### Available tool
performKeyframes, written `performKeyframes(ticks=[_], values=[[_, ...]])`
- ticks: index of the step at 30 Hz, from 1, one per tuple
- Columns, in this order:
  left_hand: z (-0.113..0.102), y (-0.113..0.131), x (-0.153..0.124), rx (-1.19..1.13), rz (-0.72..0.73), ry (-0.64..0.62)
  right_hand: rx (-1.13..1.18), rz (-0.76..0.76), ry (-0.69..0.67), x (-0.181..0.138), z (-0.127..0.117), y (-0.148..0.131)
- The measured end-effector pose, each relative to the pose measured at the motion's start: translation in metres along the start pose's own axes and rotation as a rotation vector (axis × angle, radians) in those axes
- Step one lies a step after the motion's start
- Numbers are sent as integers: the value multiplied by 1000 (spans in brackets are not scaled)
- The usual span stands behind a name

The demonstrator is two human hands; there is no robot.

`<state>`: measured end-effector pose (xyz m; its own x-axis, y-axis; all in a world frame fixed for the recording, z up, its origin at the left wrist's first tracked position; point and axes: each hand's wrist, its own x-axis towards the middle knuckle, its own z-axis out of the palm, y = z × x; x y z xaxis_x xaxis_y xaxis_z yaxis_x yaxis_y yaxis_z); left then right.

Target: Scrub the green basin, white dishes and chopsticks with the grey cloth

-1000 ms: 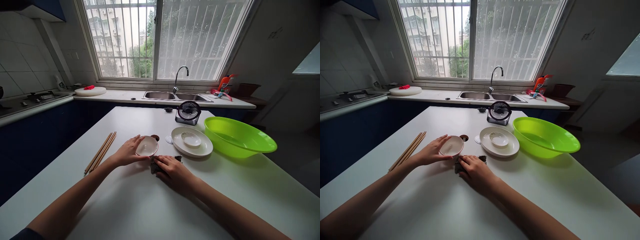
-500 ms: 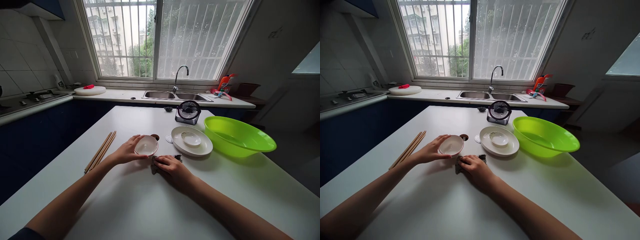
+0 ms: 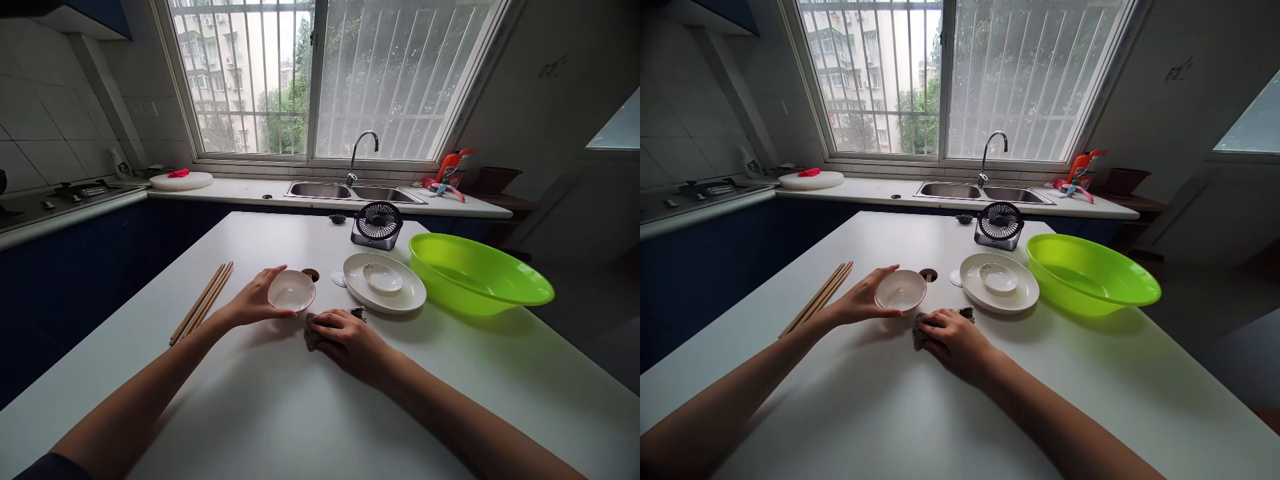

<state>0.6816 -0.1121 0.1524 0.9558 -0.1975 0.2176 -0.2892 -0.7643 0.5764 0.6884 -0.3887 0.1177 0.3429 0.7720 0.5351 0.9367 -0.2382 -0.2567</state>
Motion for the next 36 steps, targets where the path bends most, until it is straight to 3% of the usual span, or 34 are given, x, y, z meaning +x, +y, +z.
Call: performKeyframes(ticks=[8, 18, 30, 36], values=[[-5, 7, -1, 33, 66, 10, -70, -106, 56, 1, -3, 7], [-5, 4, -5, 76, 212, 41, -32, -124, 254, 33, -40, 8], [11, -1, -10, -68, 413, 71, -196, -187, 62, 70, 8, 22], [21, -13, -8, -154, 391, 106, -277, -155, -48, 77, 25, 21]])
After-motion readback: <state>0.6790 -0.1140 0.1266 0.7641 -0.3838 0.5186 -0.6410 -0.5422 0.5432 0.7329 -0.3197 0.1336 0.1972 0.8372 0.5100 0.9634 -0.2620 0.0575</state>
